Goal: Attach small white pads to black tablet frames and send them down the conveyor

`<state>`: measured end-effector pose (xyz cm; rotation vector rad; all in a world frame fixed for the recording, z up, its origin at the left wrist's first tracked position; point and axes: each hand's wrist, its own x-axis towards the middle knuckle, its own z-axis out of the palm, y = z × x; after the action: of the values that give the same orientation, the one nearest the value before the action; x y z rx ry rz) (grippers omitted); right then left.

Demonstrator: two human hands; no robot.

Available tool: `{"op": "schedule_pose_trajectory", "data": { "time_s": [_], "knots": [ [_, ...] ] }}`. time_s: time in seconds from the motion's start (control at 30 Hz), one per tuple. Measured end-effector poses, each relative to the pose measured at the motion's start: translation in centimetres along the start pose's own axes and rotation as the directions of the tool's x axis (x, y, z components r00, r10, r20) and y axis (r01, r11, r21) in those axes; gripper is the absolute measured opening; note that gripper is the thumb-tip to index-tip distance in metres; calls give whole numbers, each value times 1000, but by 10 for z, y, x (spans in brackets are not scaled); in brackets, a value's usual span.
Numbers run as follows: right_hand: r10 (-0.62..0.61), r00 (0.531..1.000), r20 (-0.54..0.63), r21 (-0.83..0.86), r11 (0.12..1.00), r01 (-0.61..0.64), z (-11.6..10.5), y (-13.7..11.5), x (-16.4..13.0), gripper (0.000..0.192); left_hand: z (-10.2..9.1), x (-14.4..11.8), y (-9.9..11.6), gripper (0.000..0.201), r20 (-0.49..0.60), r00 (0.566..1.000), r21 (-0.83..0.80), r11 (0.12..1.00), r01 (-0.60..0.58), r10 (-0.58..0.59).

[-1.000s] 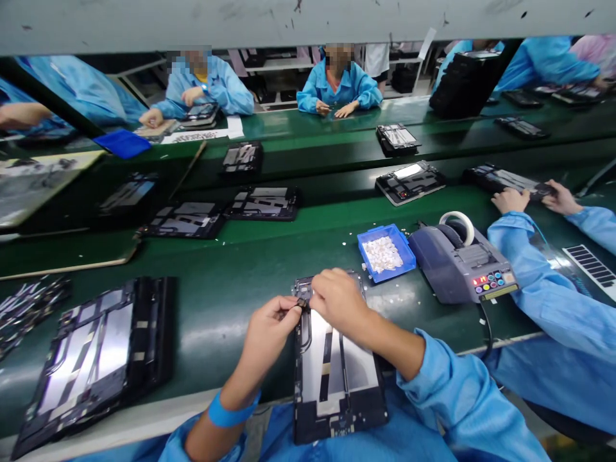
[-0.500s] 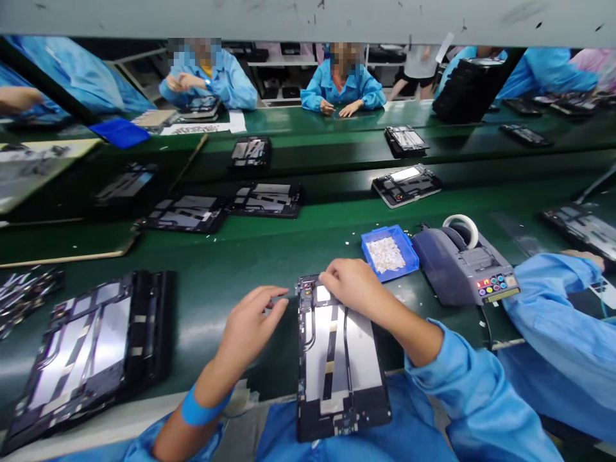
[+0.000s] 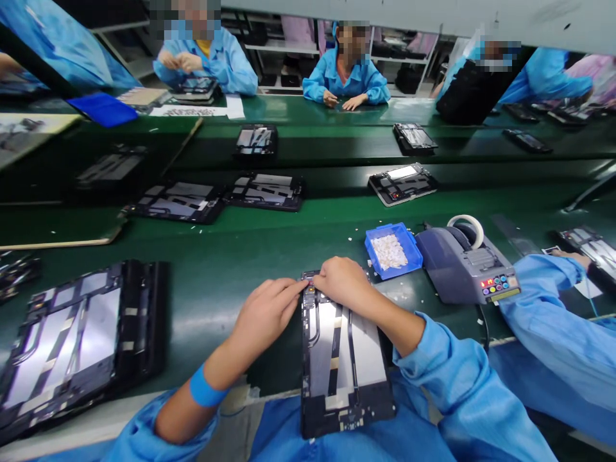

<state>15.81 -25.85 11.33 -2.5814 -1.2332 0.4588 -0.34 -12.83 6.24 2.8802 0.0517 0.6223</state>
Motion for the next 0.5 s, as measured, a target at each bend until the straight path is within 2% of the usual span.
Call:
{"op": "schedule_pose_trajectory", "data": {
  "time_s": [0.23,0.33,0.4,0.5],
  "knots": [
    [-62,998,0,-10,998,62,0,3,0,24,-4,4,4,35,134,991,114,993,-35,20],
    [-128,990,-53,14,992,129,7,13,-8,23,-11,8,8,36,215,977,159,987,-29,-6],
    [-239,964,-120,-9,971,239,16,23,-16,21,-15,12,7,36,259,966,143,990,-18,-20],
    [-472,868,-155,-144,880,453,30,36,-27,24,-16,17,-3,39,275,961,20,1000,7,-12]
  ]
}}
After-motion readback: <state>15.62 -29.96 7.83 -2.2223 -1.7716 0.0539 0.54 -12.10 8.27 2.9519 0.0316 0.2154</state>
